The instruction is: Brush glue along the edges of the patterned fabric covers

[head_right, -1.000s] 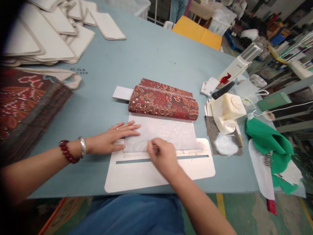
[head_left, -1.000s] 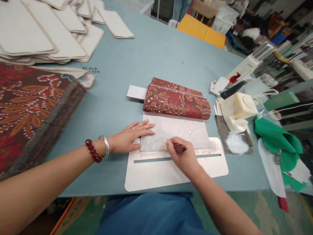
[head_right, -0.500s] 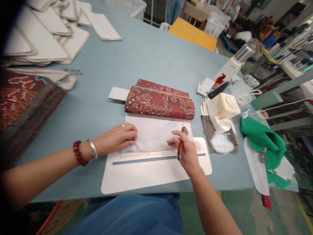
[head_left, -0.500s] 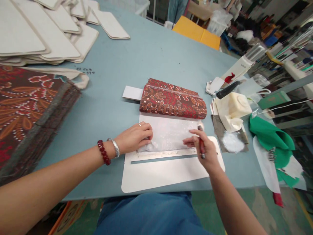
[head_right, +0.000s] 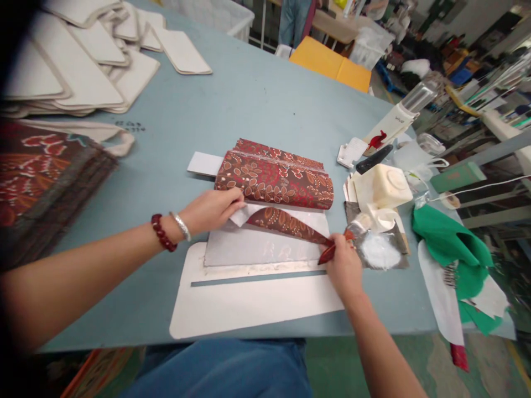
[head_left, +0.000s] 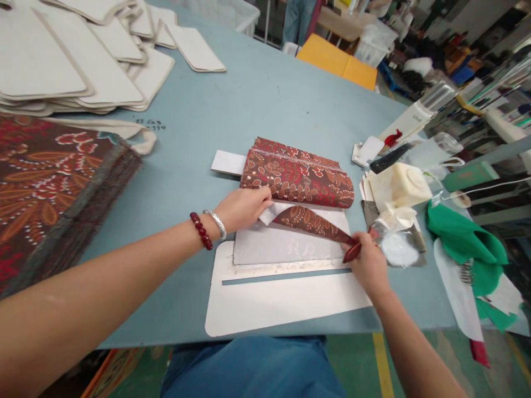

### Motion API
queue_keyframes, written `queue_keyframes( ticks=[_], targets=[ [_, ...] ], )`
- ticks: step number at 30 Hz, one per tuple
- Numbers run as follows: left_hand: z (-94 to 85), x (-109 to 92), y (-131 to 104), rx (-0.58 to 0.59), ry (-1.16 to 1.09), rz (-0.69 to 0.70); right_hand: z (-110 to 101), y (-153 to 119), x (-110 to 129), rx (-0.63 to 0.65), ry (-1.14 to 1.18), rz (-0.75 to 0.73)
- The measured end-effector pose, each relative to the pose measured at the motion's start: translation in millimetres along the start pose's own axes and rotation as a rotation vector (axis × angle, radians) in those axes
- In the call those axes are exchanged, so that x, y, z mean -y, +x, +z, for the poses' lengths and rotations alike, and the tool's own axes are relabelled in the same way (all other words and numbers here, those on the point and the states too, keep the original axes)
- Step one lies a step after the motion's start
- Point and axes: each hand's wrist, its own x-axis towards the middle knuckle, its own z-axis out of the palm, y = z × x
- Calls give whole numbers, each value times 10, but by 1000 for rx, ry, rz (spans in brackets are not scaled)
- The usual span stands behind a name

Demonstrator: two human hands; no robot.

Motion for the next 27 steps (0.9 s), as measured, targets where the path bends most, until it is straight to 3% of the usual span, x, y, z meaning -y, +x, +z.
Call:
queue_keyframes(
  ticks=[3, 6, 8, 10, 12, 15, 17, 19, 21, 22, 24, 27],
  targets=[
    [-169, 88, 443, -175, 40, -114, -336, -68, -475, -95, 100, 125],
    [-299, 298, 789, -329, 5, -283, -650, -168, -607, -201, 238, 119],
    [-326, 426, 797, -436, -25, -364, -767, -187, -561, -302, 303, 122],
    [-288, 494, 569, -510, -36, -356, -780, -152, -423, -388, 422, 175],
    [-179, 493, 170, -430, -65, -214, -687, -80, -148, -369, 590, 237],
    [58, 433, -452, 25, -210, 155, -404, 8, 595, -114, 814, 188],
    [189, 410, -714, 198, -227, 212, -189, 7, 1223, 128, 937, 45],
    [251, 411, -823, 290, -214, 181, -12, -30, 1768, 296, 1027, -124],
    [249, 416, -828, 340, -209, 152, 93, -65, 2043, 348, 1028, -252],
    [236, 415, -814, 351, -207, 142, 110, -72, 2038, 343, 987, -282],
    [213, 406, -787, 355, -198, 126, 64, -65, 1738, 305, 847, -257],
    [222, 401, -786, 340, -188, 133, -190, -38, 819, 189, 582, -87]
  ],
)
